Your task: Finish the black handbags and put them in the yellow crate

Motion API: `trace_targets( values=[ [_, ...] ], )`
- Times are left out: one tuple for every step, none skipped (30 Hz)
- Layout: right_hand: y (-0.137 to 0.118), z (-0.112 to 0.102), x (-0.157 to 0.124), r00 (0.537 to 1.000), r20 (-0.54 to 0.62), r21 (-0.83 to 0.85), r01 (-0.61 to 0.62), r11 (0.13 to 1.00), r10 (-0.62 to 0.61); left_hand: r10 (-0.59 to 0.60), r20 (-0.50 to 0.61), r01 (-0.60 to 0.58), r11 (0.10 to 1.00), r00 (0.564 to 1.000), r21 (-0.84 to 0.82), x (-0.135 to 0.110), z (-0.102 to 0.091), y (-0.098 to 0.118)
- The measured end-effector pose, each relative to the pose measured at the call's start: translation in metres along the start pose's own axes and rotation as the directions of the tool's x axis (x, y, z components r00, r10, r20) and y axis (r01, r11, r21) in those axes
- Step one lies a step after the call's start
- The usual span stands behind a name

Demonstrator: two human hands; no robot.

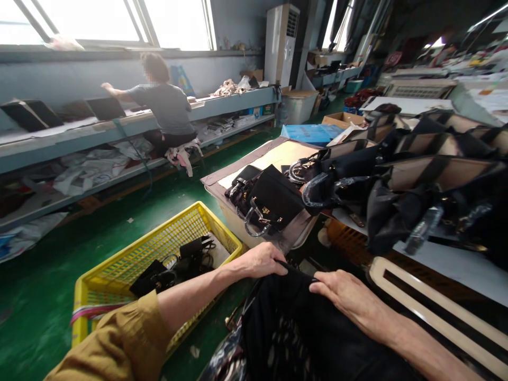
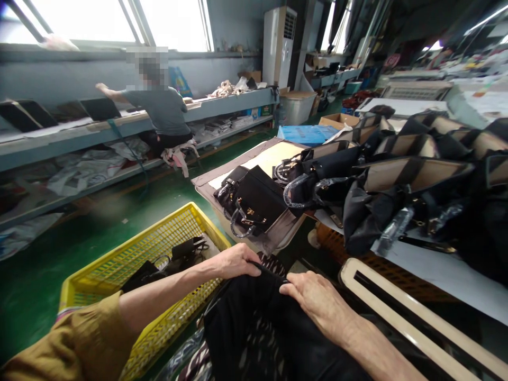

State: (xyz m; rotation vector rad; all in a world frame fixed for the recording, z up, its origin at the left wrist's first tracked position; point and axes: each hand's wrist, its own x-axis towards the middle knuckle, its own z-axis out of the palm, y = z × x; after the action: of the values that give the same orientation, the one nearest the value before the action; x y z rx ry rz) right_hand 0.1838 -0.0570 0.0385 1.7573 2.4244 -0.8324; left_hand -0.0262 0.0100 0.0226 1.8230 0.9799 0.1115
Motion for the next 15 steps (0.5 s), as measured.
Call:
trace_targets(
  values=[
    [-0.001,0.000,0.000,1.000,-0.006,-0.024,-0.024,0.999,0.024,0.001,-0.003,-0.001,1.000,1.000,0.014,0.000,0.001,0.001],
    [-0.003,0.000,0.001,0.999,-0.018,-0.042,-0.051,0.998,0.050,-0.002,-0.007,0.003,1.000,1.000,0.027,-0.001,0.002,0.002],
    [-0.006,0.000,0.001,0.997,-0.029,-0.050,-0.073,0.996,0.071,-0.010,-0.010,0.010,0.999,1.000,0.037,-0.001,0.003,0.004],
    [-0.009,-0.001,0.002,0.996,-0.037,-0.050,-0.086,0.995,0.084,-0.019,-0.014,0.020,0.999,1.000,0.045,0.000,0.004,0.005],
    [-0.012,-0.002,0.004,0.996,-0.042,-0.047,-0.086,0.995,0.084,-0.028,-0.019,0.029,0.998,0.999,0.052,0.000,0.005,0.005],
    [-0.015,-0.002,0.005,0.996,-0.047,-0.050,-0.079,0.996,0.077,-0.033,-0.027,0.035,0.998,0.999,0.056,0.001,0.006,0.006],
    [-0.017,-0.002,0.007,0.996,-0.052,-0.064,-0.072,0.995,0.069,-0.036,-0.038,0.038,0.998,0.999,0.059,0.001,0.007,0.006],
    [-0.019,-0.002,0.009,0.996,-0.061,-0.090,-0.069,0.994,0.064,-0.039,-0.051,0.042,0.997,0.998,0.062,0.002,0.008,0.006],
    [-0.020,-0.001,0.010,0.995,-0.072,-0.122,-0.074,0.990,0.065,-0.045,-0.066,0.049,0.997,0.997,0.063,0.002,0.009,0.006],
    [-0.021,0.001,0.011,0.994,-0.086,-0.151,-0.083,0.985,0.071,-0.052,-0.076,0.057,0.996,0.996,0.063,0.002,0.009,0.006],
    [-0.021,0.002,0.012,0.992,-0.097,-0.174,-0.093,0.980,0.077,-0.063,-0.081,0.068,0.996,0.995,0.063,0.002,0.009,0.006],
    [-0.021,0.003,0.013,0.991,-0.106,-0.189,-0.102,0.977,0.083,-0.075,-0.080,0.080,0.995,0.994,0.061,0.002,0.009,0.007],
    [-0.021,0.005,0.013,0.989,-0.115,-0.197,-0.110,0.974,0.088,-0.086,-0.077,0.091,0.994,0.993,0.059,0.002,0.009,0.007],
    [-0.020,0.005,0.013,0.988,-0.121,-0.200,-0.116,0.973,0.093,-0.097,-0.074,0.101,0.993,0.993,0.056,0.001,0.009,0.007],
    [-0.020,0.006,0.014,0.987,-0.126,-0.199,-0.122,0.972,0.098,-0.108,-0.070,0.111,0.992,0.992,0.052,0.001,0.008,0.007]
  ],
)
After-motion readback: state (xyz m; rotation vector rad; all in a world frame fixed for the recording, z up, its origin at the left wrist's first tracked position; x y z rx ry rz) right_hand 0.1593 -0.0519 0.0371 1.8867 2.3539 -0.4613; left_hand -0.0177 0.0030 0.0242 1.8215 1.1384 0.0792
